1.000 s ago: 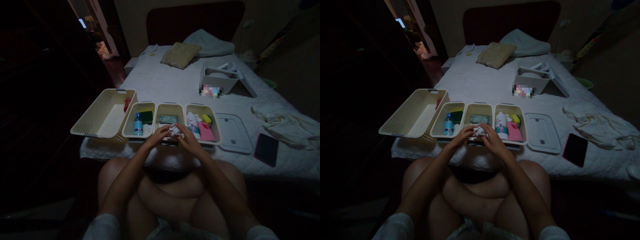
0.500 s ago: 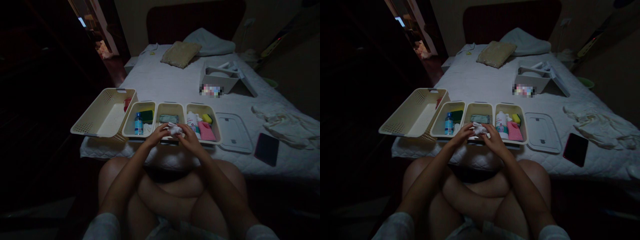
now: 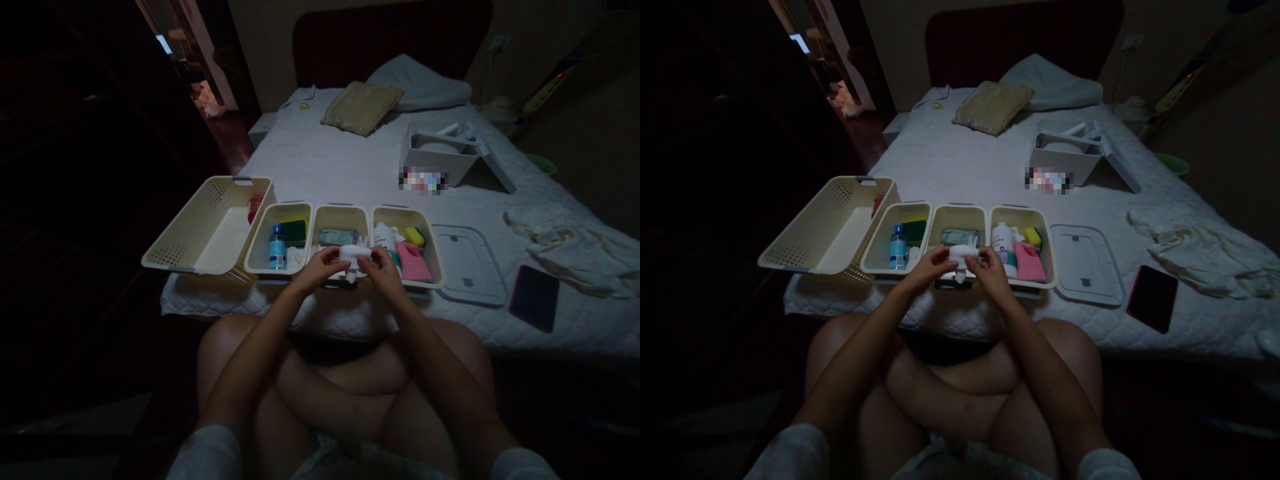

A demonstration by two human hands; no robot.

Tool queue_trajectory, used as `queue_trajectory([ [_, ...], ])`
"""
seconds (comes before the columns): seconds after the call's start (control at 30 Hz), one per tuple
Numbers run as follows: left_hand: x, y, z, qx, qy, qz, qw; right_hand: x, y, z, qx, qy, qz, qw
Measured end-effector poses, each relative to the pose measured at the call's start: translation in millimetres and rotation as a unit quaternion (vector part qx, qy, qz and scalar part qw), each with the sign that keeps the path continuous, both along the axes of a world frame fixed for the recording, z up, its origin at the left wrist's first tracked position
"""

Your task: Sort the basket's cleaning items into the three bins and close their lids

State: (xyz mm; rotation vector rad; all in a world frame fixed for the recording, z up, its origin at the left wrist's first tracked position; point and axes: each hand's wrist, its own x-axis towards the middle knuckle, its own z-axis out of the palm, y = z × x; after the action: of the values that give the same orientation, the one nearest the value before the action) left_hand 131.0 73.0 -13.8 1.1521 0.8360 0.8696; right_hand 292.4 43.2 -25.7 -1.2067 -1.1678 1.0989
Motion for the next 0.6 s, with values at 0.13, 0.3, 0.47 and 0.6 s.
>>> queue_trajectory([
  [0.13, 0.2, -0.5, 0.6, -0.020, -0.016, 0.028, 0.999, 0.1, 1.8, -3.7, -0.003, 0.011, 0.013, 1.000],
  [0.3, -1.0, 1.8, -3.4, -0.007, -0.016, 0.044, 0.999, 1.4, 2.4, -6.2, 0.009, 0.018, 0.023, 1.000],
  [0.47, -2.9, 3.6, -8.5, 0.015, 0.024, 0.028, 0.999, 5.7, 0.1, 0.3, 0.010, -0.015, 0.028, 0.999],
  [0.6, -3.7, 3.6, -9.3, 0.013, 0.031, 0.014, 0.999, 8.9, -0.6, 0.3, 0.012, -0.030, -0.005, 0.999],
])
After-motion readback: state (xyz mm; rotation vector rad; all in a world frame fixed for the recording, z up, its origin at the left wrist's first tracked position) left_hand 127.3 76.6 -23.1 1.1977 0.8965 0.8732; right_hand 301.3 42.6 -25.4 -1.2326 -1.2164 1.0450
